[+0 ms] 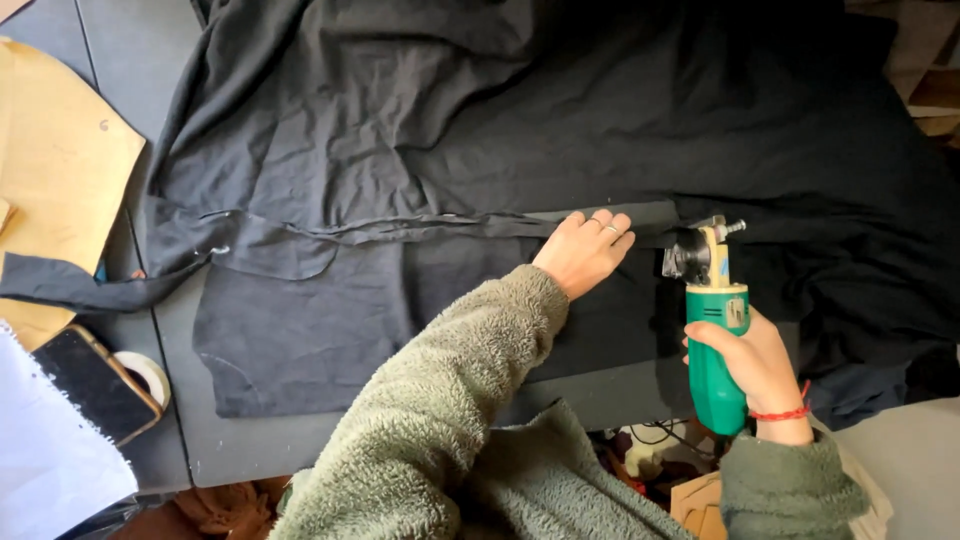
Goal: The person places a brown paper pattern on a black fabric, pins it, and uses a green electric rotary cutter to cut along the pattern edges. They remove the pattern, cut additional fabric pieces, and handle the cut fabric sections.
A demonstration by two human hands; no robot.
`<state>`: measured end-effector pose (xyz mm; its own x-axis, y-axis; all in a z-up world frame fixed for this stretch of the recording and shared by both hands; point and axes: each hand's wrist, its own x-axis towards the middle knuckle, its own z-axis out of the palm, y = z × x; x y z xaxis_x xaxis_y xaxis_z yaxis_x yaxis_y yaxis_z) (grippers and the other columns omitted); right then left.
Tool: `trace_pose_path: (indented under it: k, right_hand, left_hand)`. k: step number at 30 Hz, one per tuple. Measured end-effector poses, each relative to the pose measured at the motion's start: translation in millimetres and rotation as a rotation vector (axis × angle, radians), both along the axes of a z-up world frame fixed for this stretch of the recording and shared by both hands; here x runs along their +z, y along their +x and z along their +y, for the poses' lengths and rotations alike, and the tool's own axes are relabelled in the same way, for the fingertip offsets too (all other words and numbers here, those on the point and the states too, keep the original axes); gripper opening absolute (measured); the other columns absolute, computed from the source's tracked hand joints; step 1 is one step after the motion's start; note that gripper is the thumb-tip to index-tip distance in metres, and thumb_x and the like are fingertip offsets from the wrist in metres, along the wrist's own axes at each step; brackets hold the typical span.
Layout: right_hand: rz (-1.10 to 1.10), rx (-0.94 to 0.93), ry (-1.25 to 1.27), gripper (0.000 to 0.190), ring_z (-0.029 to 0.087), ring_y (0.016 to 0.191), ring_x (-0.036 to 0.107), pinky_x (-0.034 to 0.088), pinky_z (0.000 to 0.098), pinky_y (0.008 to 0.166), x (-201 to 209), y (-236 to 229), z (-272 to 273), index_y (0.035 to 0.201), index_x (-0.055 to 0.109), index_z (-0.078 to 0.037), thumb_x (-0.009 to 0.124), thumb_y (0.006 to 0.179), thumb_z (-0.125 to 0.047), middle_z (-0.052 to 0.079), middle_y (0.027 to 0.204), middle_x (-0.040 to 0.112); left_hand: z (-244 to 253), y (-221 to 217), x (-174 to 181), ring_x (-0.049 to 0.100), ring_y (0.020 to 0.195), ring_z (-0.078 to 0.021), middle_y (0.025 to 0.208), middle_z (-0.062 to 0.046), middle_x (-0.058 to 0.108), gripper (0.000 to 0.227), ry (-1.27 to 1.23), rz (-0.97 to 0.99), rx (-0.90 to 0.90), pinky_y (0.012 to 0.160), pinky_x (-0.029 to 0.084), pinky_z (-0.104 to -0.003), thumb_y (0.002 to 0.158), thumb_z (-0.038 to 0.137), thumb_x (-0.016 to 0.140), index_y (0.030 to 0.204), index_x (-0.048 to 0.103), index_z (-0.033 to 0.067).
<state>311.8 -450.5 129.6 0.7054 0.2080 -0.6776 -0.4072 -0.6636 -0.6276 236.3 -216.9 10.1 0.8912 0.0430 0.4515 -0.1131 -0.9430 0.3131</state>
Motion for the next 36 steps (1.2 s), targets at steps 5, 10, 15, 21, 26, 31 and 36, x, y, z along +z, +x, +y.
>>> trace_pose_path:
  k: [5,10,15,21,26,31,36]
  right_hand:
    - [-0.032,0.047,-0.058,0.027,0.021,0.065,0.068,0.055,0.0357,0.058,10.2,-11.6,6.6,0.106,0.067,0.001,0.073,0.082,-0.008,0.012,0.083,0.071]
    - [-0.029,0.002,-0.02,0.026,0.021,0.064,0.068,0.055,0.0354,0.058,5.1,-9.3,5.0,0.107,0.067,0.0,0.072,0.083,-0.009,0.012,0.083,0.07]
    - [-0.007,0.025,-0.028,0.029,0.022,0.064,0.068,0.055,0.0359,0.058,-1.6,-4.0,6.9,0.109,0.067,-0.001,0.073,0.082,-0.01,0.012,0.084,0.07]
    - [0.065,0.031,-0.096,0.031,0.023,0.064,0.069,0.055,0.0372,0.058,-1.0,-11.5,9.2,0.109,0.068,-0.001,0.074,0.081,-0.012,0.012,0.083,0.07]
    - [0.055,0.016,-0.058,0.032,0.023,0.064,0.068,0.056,0.0372,0.058,-8.5,-10.2,14.1,0.111,0.068,-0.005,0.073,0.081,-0.014,0.012,0.083,0.07]
    - [-0.085,0.09,0.037,0.027,0.023,0.066,0.068,0.055,0.0367,0.059,-13.6,-11.8,13.9,0.109,0.065,0.001,0.075,0.085,-0.009,0.013,0.085,0.07]
    - [-0.143,0.192,0.091,0.026,0.023,0.07,0.07,0.056,0.0361,0.062,-1.1,-34.2,21.0,0.109,0.064,0.003,0.073,0.086,-0.006,0.013,0.088,0.071]
  left_hand:
    - [0.6,-4.0,4.9,0.059,0.104,-0.0197,0.108,-0.002,0.058,0.02,-0.033,0.074,-0.062,0.078,0.05,-0.036,0.087,0.021,0.062,0.103,0.071,0.013]
    - [-0.4,-13.9,4.1,0.059,0.104,-0.0197,0.108,-0.002,0.057,0.023,-0.042,0.077,-0.054,0.076,0.048,-0.035,0.086,0.021,0.063,0.105,0.073,0.0154]
    - [-4.0,-22.8,12.3,0.057,0.102,-0.0208,0.109,-0.003,0.056,0.028,-0.122,-0.007,-0.057,0.075,0.048,-0.036,0.085,0.02,0.063,0.111,0.074,0.0145]
    - [3.7,-26.6,14.3,0.058,0.103,-0.0207,0.111,-0.004,0.057,0.023,-0.091,0.0,-0.008,0.076,0.048,-0.036,0.083,0.02,0.064,0.103,0.073,0.0132]
    - [-2.7,-34.1,14.7,0.058,0.105,-0.0199,0.111,-0.003,0.058,0.021,-0.124,0.009,-0.06,0.08,0.048,-0.036,0.084,0.02,0.064,0.101,0.072,0.0131]
    - [13.2,-63.0,39.7,0.06,0.106,-0.0224,0.107,-0.003,0.06,0.011,-0.156,0.25,-0.097,0.079,0.051,-0.038,0.084,0.023,0.063,0.089,0.071,0.0163]
    - [89.6,-182.3,135.5,0.062,0.102,-0.0369,0.107,-0.014,0.063,0.037,-0.589,0.387,0.46,0.079,0.053,-0.049,0.087,0.013,0.064,0.124,0.062,0.0155]
